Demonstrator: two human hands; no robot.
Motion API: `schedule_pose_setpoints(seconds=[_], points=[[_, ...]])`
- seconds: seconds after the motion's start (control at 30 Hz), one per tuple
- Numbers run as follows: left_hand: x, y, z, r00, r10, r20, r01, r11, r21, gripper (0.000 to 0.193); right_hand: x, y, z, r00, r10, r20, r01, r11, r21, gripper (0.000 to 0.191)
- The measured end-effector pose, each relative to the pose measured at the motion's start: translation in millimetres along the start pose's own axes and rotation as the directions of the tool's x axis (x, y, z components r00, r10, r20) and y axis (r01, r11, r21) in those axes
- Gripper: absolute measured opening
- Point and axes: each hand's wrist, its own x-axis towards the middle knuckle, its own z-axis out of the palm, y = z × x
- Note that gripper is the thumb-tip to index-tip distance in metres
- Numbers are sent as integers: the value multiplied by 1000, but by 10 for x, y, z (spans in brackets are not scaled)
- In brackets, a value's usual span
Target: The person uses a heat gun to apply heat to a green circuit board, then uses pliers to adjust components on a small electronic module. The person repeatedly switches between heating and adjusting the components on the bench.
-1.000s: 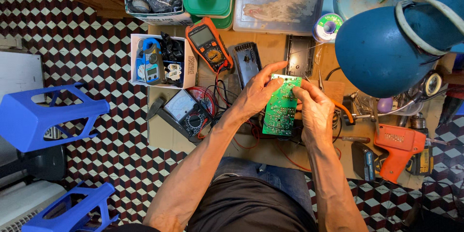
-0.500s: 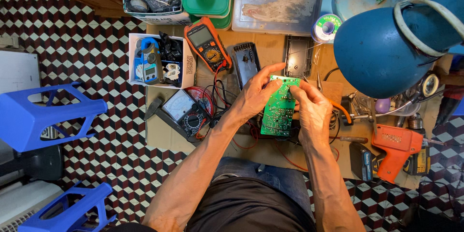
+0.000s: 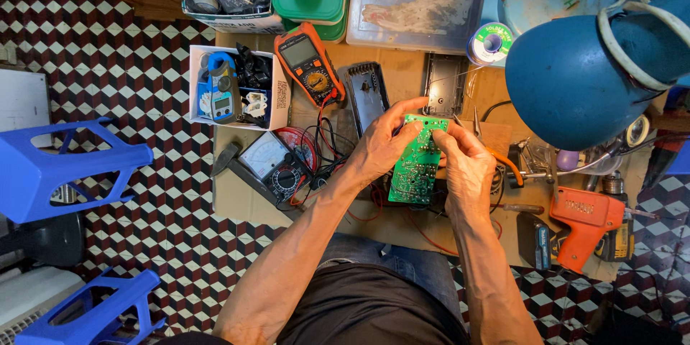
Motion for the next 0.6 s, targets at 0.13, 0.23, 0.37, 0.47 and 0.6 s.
schedule_pose_setpoints(seconds=[0.13,0.23,0.37,0.47,0.6], points=[[10,11,10,1000,-8,-4,8,998,61,42,12,11,3,1000,10,-12,-10,1000,-9,29],[21,26,6,999,-32,-10,33,995,96,40,16,23,-9,1000,2,-9,-2,1000,-13,29],[12,13,-4,998,-55,-1,55,997,58,39,16,24,-10,999,-1,-39,0,1000,-31,29],[-14,-20,-37,1000,-22,-8,23,979,201,35,5,-2,49,998,44,-52,-43,999,8,30],[-23,-61,-64,951,306,-39,-237,806,542,29,-211,-46,63,971,-205,-120,175,960,-219,30]])
